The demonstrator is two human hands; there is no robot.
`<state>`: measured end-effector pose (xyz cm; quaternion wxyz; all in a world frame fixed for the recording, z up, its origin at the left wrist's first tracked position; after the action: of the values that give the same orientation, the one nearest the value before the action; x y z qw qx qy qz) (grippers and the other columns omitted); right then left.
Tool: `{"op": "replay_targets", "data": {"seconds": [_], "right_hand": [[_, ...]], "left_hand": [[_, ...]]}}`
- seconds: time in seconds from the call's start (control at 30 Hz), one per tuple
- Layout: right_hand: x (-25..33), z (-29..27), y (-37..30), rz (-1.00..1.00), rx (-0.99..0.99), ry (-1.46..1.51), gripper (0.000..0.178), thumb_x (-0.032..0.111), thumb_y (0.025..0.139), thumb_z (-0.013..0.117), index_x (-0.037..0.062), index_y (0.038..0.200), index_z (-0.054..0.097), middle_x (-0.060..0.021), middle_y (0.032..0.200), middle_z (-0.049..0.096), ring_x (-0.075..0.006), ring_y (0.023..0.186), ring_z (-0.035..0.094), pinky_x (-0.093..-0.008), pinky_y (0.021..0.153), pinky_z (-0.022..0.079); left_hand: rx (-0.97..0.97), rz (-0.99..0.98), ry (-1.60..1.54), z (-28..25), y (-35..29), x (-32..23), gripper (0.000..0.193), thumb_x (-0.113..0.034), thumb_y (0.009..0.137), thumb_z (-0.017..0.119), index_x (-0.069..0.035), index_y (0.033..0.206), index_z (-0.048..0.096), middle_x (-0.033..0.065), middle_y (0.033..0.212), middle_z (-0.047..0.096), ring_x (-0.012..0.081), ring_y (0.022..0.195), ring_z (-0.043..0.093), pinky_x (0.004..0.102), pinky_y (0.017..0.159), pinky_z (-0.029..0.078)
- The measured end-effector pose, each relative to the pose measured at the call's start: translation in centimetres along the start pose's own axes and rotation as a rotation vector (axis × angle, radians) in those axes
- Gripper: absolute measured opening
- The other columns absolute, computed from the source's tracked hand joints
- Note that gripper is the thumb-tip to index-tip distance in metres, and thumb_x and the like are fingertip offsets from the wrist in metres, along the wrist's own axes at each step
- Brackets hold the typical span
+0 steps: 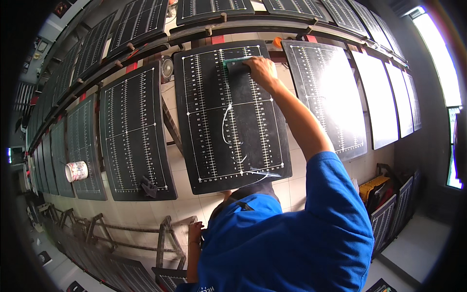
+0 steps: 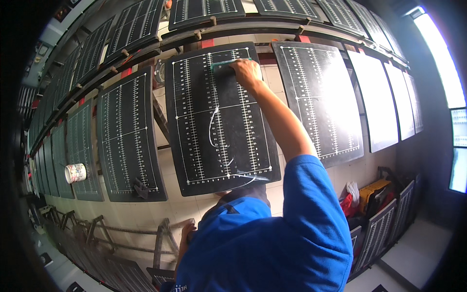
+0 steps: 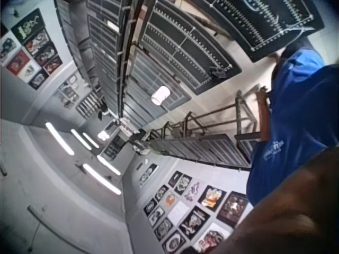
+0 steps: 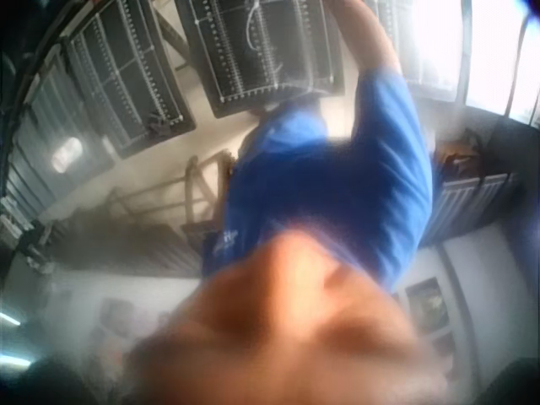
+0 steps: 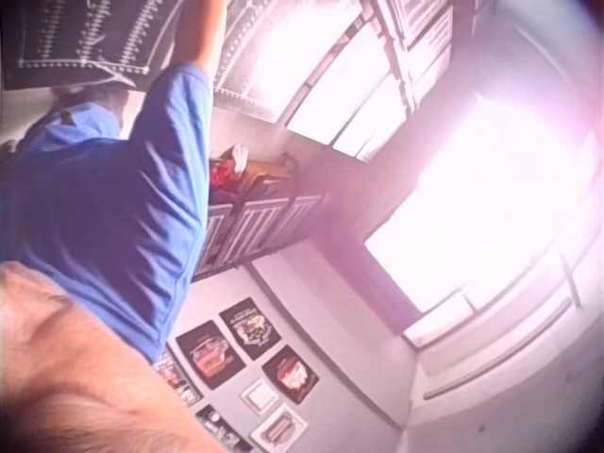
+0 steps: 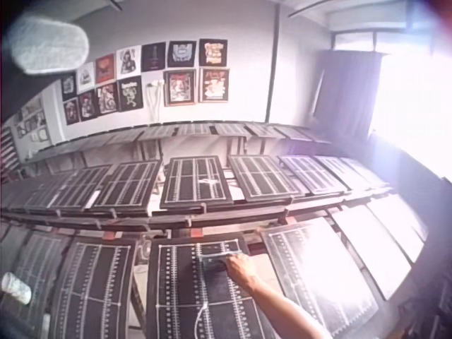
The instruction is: The person scoops white ink from a bucket using a spatula and applies it to a screen printing frame. They then use a green squeegee to spread the ink evenly across the screen's surface, repeating the process on multiple frames.
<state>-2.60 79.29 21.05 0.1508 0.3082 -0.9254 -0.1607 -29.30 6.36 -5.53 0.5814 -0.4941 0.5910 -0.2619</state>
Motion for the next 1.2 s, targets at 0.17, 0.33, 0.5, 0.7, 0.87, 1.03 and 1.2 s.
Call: {"op": "replay_targets", "data": {"seconds": [0.17,0.33,0.5,0.7,0.87,1.03,1.2], "right_hand": [[1.7,0.4,-2.0,0.118,0.164,-0.039,0.039,0.000,0.080,0.054,0.0172,0.111,0.071,-0.0100,0.105,0.070,-0.0300,0.096,0.066,-0.0422,0.082,0.053],[7.6,-5.4,-15.2,0.092,0.089,0.083,0.047,-0.006,0.073,0.056,0.0092,0.117,0.066,-0.0048,0.117,0.066,-0.0247,0.111,0.060,-0.0383,0.090,0.049],[14.5,-8.2,-23.9,0.101,0.364,0.131,0.048,-0.001,0.076,0.055,0.0097,0.123,0.064,-0.0056,0.125,0.063,-0.0253,0.119,0.058,-0.0377,0.098,0.047],[16.0,-3.5,-16.1,-0.042,0.265,0.095,0.046,0.003,0.081,0.055,0.0112,0.125,0.062,-0.0048,0.122,0.062,-0.0231,0.117,0.057,-0.0373,0.092,0.049],[9.9,1.9,-0.6,0.061,0.123,0.021,0.031,0.003,0.086,0.052,0.0104,0.112,0.067,-0.0093,0.107,0.067,-0.0269,0.101,0.063,-0.0393,0.086,0.050],[12.1,1.8,-4.4,-0.003,0.056,0.028,0.025,0.004,0.081,0.055,0.0094,0.102,0.066,-0.0093,0.099,0.064,-0.0266,0.094,0.063,-0.0391,0.073,0.053],[18.5,-4.8,-21.4,-0.170,0.278,0.118,0.045,0.008,0.082,0.055,0.0079,0.127,0.060,-0.0052,0.122,0.059,-0.0224,0.112,0.057,-0.0351,0.087,0.050]], "left_hand": [[-0.011,-0.039,-0.148,0.1,0.7,4.1,0.031,-0.022,0.099,0.053,-0.001,0.120,0.061,0.0129,0.101,0.068,0.0224,0.078,0.069,0.0349,0.064,0.056],[-0.076,-0.063,-0.286,2.6,2.0,0.9,0.028,-0.026,0.098,0.056,-0.006,0.117,0.062,0.0095,0.098,0.067,0.0196,0.075,0.067,0.0311,0.060,0.053],[-0.026,0.017,-0.289,4.2,2.6,-2.5,0.033,-0.031,0.097,0.058,-0.005,0.117,0.060,0.0110,0.100,0.065,0.0217,0.081,0.066,0.0318,0.065,0.054],[-0.078,-0.068,-0.284,4.1,1.3,0.9,0.030,-0.029,0.098,0.057,-0.008,0.119,0.061,0.0093,0.099,0.067,0.0185,0.075,0.068,0.0308,0.061,0.054],[-0.105,-0.090,-0.273,2.0,-2.1,0.9,0.039,-0.023,0.095,0.058,0.000,0.125,0.052,0.0167,0.107,0.061,0.0249,0.081,0.066,0.0334,0.061,0.054],[-0.184,-0.108,-0.323,1.1,-3.2,3.6,0.031,-0.024,0.099,0.054,-0.003,0.122,0.058,0.0111,0.101,0.067,0.0210,0.076,0.067,0.0305,0.059,0.054],[-0.191,-0.057,-0.407,2.6,-3.0,3.7,0.032,-0.023,0.100,0.051,-0.003,0.124,0.057,0.0118,0.101,0.066,0.0214,0.079,0.067,0.0305,0.060,0.055]]}}
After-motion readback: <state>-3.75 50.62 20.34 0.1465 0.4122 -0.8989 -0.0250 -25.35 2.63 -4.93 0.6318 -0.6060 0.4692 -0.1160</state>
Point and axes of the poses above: each hand's wrist, its own y-axis towards the middle knuckle, its own z-axis out of the palm, x = y × z, the point moved 8 cm from there along y, towards the middle knuckle
